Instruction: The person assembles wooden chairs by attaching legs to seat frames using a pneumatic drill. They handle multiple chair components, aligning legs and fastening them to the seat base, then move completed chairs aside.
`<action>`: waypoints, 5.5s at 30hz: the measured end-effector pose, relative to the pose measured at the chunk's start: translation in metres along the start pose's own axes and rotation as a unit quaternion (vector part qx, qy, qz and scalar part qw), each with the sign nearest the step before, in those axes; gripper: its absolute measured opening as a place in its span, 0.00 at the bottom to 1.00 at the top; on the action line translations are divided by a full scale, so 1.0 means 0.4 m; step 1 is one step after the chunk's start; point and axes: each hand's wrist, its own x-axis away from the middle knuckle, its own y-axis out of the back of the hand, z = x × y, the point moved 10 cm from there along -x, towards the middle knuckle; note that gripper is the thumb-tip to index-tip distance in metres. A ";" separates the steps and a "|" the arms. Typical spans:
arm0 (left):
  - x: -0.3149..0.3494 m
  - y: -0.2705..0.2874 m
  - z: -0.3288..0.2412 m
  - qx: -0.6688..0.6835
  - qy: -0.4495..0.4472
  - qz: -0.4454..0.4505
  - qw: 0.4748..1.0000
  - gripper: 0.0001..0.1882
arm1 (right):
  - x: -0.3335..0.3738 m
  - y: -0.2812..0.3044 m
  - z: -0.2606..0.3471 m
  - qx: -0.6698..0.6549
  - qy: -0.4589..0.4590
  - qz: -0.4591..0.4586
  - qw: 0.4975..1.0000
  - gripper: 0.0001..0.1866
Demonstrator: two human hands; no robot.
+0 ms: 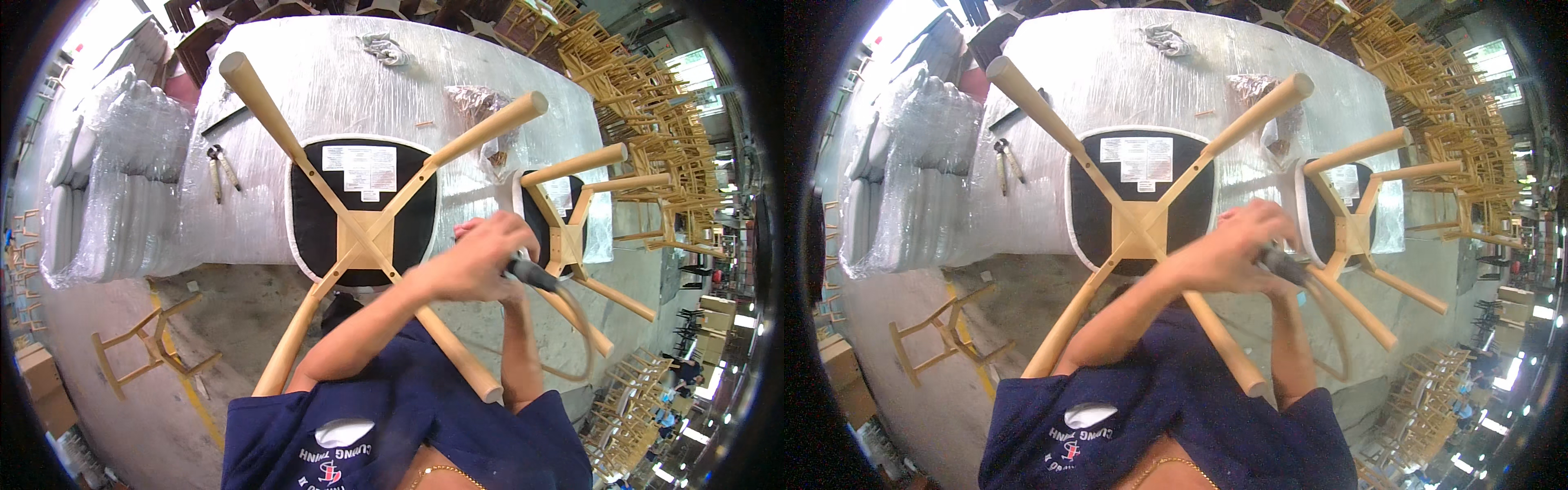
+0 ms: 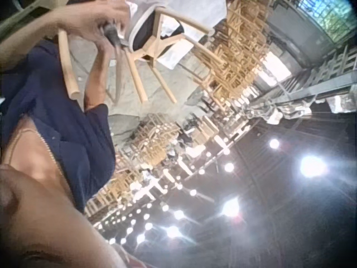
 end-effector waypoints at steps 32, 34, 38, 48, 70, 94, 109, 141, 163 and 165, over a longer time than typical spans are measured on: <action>0.280 0.111 0.842 -0.427 0.419 -0.109 0.793 0.06 | -0.457 -0.155 -0.206 -0.096 -0.002 -0.069 0.993 0.25; 0.277 0.109 0.845 -0.429 0.421 -0.109 0.792 0.05 | -0.451 -0.142 -0.218 -0.159 -0.005 -0.089 0.983 0.23; 0.286 0.110 0.847 -0.434 0.418 -0.112 0.790 0.04 | -0.457 -0.160 -0.212 -0.102 -0.017 -0.082 0.991 0.19; 0.290 0.123 0.833 -0.440 0.410 -0.117 0.790 0.06 | -0.462 -0.162 -0.223 -0.136 0.004 -0.140 0.981 0.19; 0.746 0.488 0.819 0.038 0.477 -0.402 0.781 0.53 | -0.580 -0.600 0.015 -0.263 -0.041 0.041 0.963 0.30; 0.764 0.499 0.835 0.043 0.469 -0.412 0.780 0.60 | -0.626 -0.817 0.107 -0.007 0.085 0.195 0.977 0.21; 0.749 0.495 0.817 0.087 0.432 -0.440 0.782 0.56 | -0.611 -0.780 0.073 -0.030 0.045 0.132 0.990 0.24; 0.970 0.252 0.561 -0.004 0.459 -0.058 0.887 0.42 | -0.102 -0.524 -0.001 -0.090 -0.047 0.198 0.975 0.25; 1.002 0.221 0.621 0.017 0.491 -0.097 0.866 0.48 | -0.046 -0.665 0.013 -0.030 0.057 0.257 0.964 0.26; 1.044 0.220 0.627 0.009 0.496 -0.110 0.862 0.47 | -0.036 -0.715 0.098 -0.004 0.098 0.317 0.943 0.23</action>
